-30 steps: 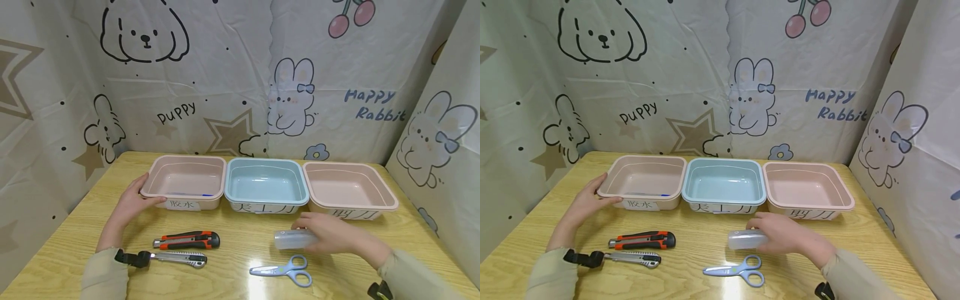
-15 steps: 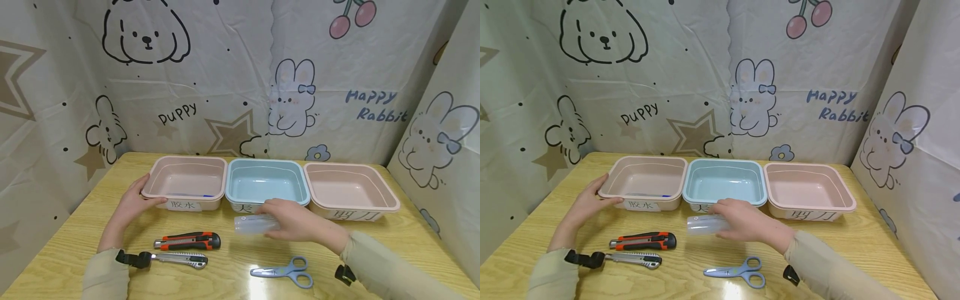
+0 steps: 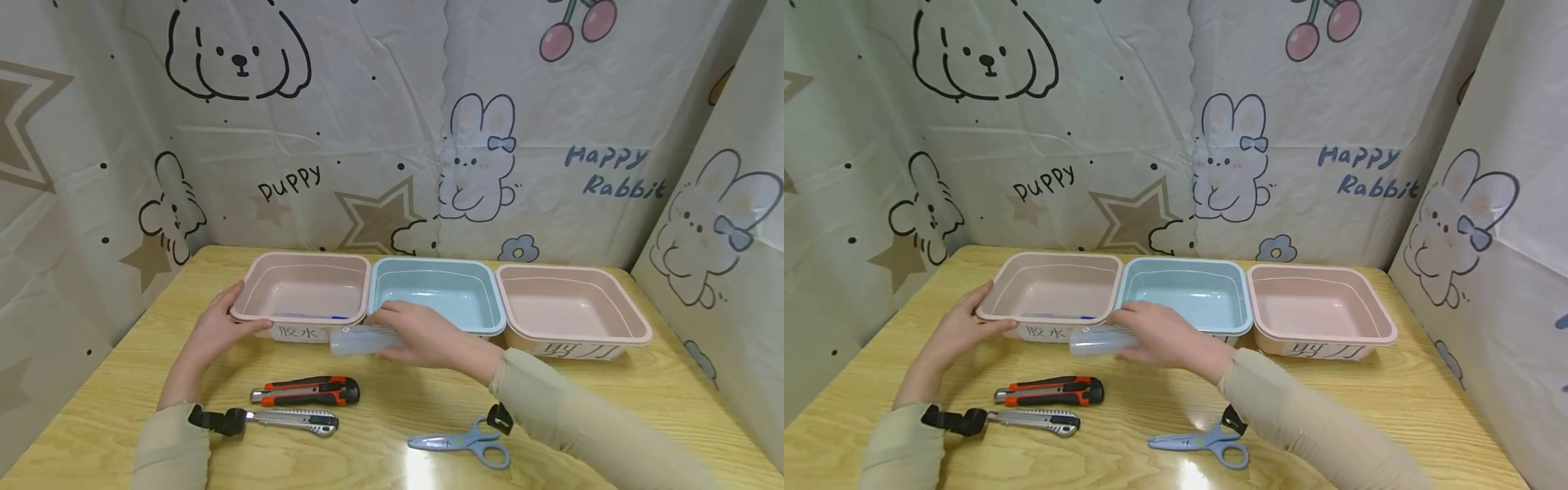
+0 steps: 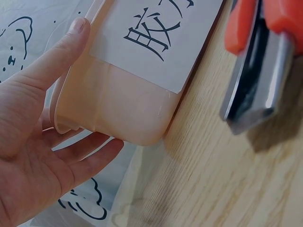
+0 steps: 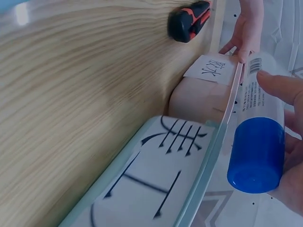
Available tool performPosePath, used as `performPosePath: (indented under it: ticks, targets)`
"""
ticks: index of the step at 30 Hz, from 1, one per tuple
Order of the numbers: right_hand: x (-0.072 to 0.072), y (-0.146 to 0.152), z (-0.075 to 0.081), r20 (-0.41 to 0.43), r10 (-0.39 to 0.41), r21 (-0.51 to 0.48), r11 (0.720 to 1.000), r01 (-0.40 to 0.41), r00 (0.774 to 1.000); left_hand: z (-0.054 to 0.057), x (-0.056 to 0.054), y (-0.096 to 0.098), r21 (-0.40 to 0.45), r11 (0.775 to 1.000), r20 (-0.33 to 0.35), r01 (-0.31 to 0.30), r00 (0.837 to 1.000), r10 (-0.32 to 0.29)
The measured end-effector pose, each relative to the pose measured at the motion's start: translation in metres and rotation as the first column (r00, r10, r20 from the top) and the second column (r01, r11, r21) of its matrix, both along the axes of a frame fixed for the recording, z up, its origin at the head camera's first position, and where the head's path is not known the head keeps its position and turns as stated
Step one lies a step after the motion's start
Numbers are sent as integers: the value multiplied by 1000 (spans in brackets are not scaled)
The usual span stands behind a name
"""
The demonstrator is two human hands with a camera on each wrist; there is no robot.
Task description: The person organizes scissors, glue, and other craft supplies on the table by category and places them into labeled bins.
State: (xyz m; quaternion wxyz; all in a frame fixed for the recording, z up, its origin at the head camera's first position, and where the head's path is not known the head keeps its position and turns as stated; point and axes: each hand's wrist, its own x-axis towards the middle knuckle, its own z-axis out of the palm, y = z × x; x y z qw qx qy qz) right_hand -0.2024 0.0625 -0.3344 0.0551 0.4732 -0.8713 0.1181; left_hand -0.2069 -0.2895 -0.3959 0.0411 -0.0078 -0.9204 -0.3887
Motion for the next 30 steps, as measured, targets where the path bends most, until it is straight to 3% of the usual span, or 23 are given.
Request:
performPosePath:
  ticks: [10,18,30]
  targets:
    - [-22,-43,0,23,-60,-63,996,62,998,2,0,1,5,1000,-1,-3,1000,3]
    - [-32,-77,1,-10,-129,-15,992,129,992,3,0,1,4,1000,-1,3,1000,-3]
    - [-45,-121,-11,74,-173,19,985,172,982,3,1,1,-7,1000,5,12,1000,-12]
